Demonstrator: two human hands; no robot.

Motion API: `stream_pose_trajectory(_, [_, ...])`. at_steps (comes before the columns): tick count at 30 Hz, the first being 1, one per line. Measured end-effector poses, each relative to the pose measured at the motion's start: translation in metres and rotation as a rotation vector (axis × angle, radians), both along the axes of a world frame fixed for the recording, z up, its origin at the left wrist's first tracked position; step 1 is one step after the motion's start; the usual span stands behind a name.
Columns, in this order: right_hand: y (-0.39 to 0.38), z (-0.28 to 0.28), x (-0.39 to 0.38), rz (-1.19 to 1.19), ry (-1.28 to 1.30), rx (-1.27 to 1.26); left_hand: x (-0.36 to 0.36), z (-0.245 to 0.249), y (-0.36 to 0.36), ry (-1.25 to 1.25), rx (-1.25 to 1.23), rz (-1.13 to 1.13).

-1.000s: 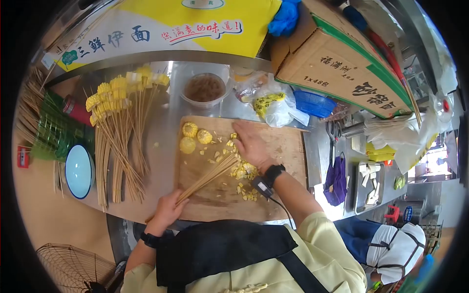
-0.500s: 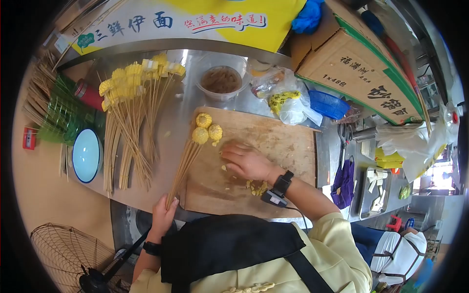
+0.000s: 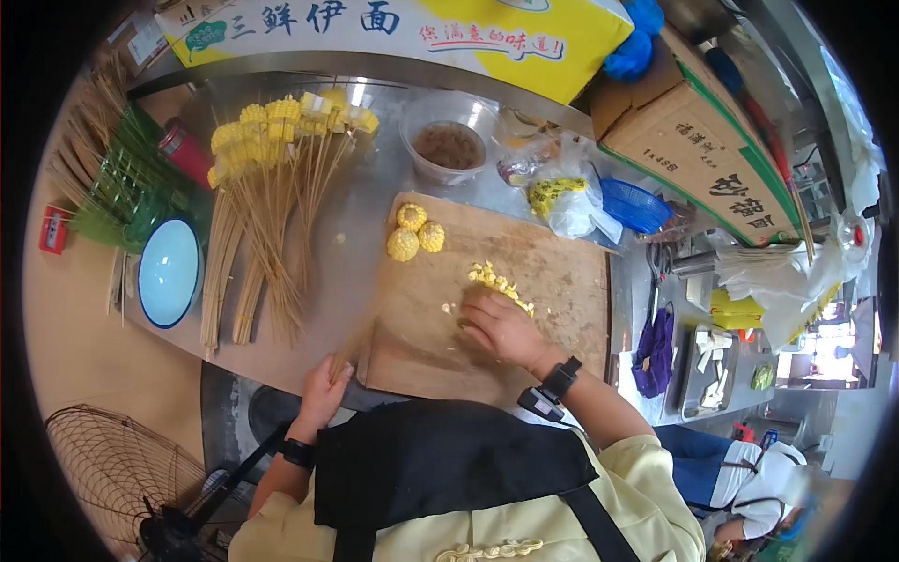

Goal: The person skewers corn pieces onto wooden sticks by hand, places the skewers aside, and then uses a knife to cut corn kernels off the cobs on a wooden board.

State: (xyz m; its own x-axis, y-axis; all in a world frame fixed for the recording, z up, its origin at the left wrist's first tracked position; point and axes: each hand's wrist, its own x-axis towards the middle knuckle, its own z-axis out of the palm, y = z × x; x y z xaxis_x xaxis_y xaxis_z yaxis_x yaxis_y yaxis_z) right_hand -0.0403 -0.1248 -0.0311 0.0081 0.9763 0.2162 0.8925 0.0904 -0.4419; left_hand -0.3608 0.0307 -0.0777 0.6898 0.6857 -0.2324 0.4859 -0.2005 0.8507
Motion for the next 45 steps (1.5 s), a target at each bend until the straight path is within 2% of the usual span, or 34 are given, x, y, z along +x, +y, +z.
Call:
stream_pose_trajectory(2, [-0.008,0.005,0.002,-0.026,-0.015,-0.013,0.0,-0.006,0.004,-0.036,-0.048,0.045])
stream_pose_trajectory(6, [0.031,0.013,-0.002,-0.077,-0.041,0.104,0.002,-0.01,0.006,-0.082,-0.194,0.157])
stream_pose_trajectory(13, [0.095,0.002,-0.046,0.167,-0.027,0.115,0.001,-0.015,0.007,-0.13,-0.309,0.205])
stream_pose_trajectory(16, [0.08,-0.01,-0.034,0.201,-0.132,0.131,0.002,-0.013,0.006,-0.126,-0.366,0.214])
stream_pose_trajectory(23, [-0.018,0.009,0.008,0.153,-0.031,-0.108,0.007,-0.006,0.008,-0.078,-0.354,0.197])
stream_pose_trajectory(26, [-0.001,0.019,0.02,-0.115,0.019,-0.061,0.007,-0.006,0.01,-0.058,-0.383,0.184])
stream_pose_trajectory(29, [0.015,-0.021,0.045,-0.247,0.013,0.032,0.005,-0.017,0.01,-0.094,-0.375,0.187])
stream_pose_trajectory(33, [-0.018,-0.015,0.029,-0.105,0.007,-0.077,0.008,-0.01,0.009,-0.118,-0.492,0.206])
stream_pose_trajectory(36, [-0.048,-0.002,0.011,-0.088,0.012,-0.098,0.006,-0.018,0.011,-0.091,-0.435,0.186])
stream_pose_trajectory(40, [-0.096,0.006,-0.014,-0.472,-0.005,-0.012,0.007,-0.009,0.01,-0.073,-0.49,0.186])
stream_pose_trajectory(44, [-0.138,-0.02,-0.046,-0.739,-0.064,-0.154,0.01,-0.009,0.013,-0.063,-0.498,0.198])
stream_pose_trajectory(45, [-0.132,-0.016,-0.047,-0.732,-0.094,-0.207,0.01,-0.01,0.012,-0.06,-0.501,0.193])
